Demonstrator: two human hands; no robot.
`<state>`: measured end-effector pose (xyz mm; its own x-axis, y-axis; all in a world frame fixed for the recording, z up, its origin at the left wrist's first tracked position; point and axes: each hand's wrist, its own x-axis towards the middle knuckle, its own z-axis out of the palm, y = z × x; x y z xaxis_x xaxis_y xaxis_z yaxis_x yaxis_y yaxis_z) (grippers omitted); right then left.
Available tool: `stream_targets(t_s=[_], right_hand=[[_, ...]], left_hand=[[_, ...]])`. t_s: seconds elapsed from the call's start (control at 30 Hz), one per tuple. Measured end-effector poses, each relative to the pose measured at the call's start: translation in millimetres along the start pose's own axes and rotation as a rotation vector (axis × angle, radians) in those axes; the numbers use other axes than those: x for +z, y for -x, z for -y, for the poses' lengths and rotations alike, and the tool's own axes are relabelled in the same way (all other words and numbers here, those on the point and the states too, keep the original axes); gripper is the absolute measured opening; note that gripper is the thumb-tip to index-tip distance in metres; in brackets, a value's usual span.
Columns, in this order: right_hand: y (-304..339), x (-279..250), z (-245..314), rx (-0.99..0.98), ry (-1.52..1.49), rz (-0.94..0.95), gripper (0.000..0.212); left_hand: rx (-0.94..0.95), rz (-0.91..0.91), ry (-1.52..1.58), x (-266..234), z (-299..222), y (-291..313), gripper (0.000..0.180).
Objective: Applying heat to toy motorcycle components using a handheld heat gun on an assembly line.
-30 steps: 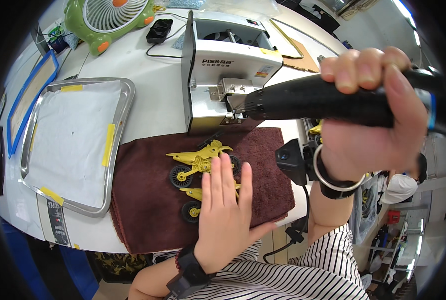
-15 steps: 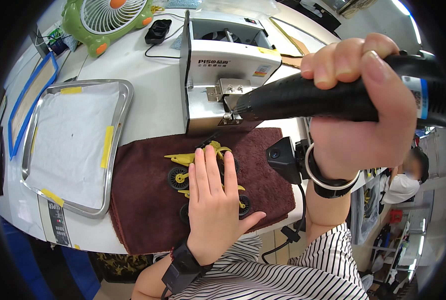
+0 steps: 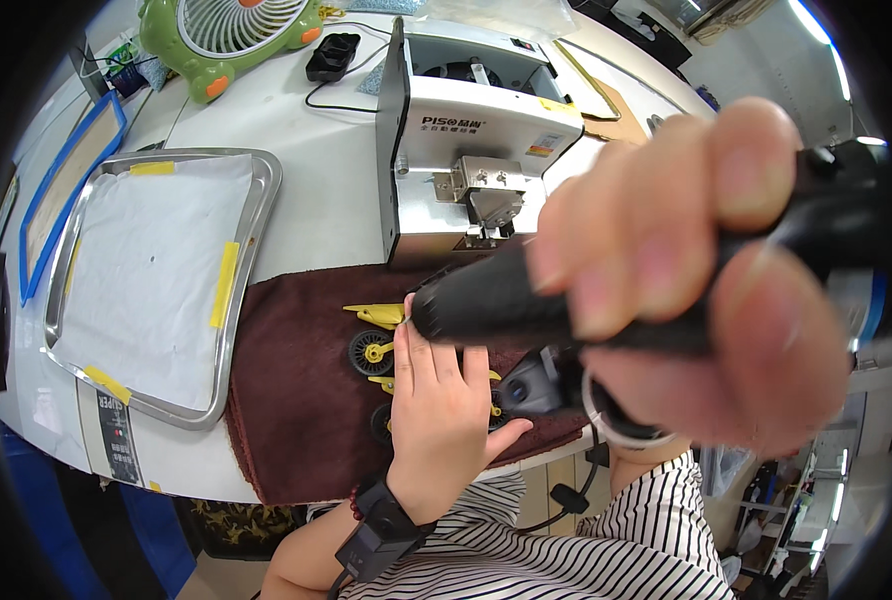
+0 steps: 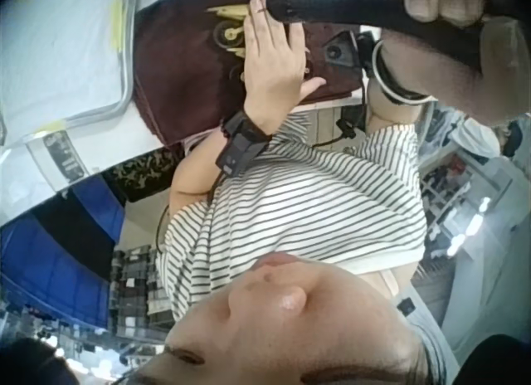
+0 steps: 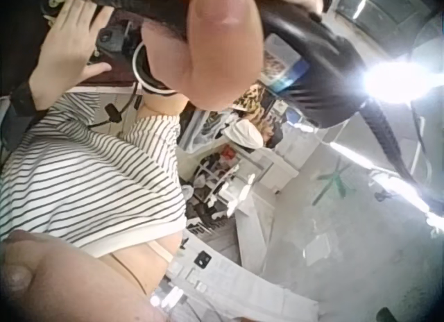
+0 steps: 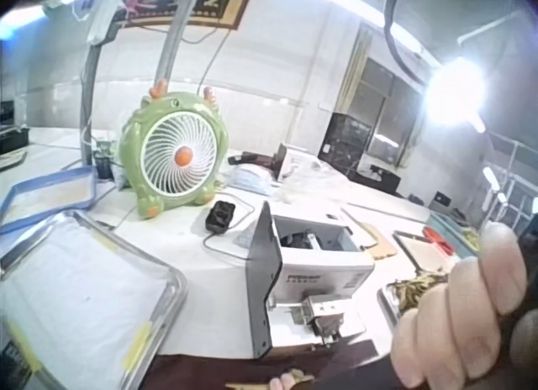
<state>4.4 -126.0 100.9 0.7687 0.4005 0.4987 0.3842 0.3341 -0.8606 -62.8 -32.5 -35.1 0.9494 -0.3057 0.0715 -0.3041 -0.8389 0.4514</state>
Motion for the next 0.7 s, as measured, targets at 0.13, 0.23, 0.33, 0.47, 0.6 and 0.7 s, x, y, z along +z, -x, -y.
stream_targets(t_s=[0.13,0.23,0.33,0.47,0.6,0.7], right_hand=[[4.0,10.0,-18.0,-0.021,-0.056,0.133,0.023],[7.3,21.1,-34.3,0.087,-0.039,0.068,0.025],[13.2,20.8,-33.4,0.110,0.022,0.013,0.026],[9.9,26.5,-41.5,0.140,0.041,0.050,0.028],[12.8,30.5,-39.0,0.148,0.094,0.024,0.029],[13.1,31.6,-43.5,0.141,0.142,0.048,0.029]], left_hand=[[0.041,-0.132,0.164,11.4,2.3,0.9,0.083],[0.012,-0.158,0.239,15.1,5.1,3.8,0.072],[-0.018,-0.074,0.570,7.9,0.7,0.8,0.063],[-0.087,-0.344,0.775,5.4,1.6,-0.9,0.060],[-0.046,-0.428,0.359,10.3,-0.5,-3.8,0.057],[-0.034,-0.426,0.301,11.5,2.6,-4.4,0.057]])
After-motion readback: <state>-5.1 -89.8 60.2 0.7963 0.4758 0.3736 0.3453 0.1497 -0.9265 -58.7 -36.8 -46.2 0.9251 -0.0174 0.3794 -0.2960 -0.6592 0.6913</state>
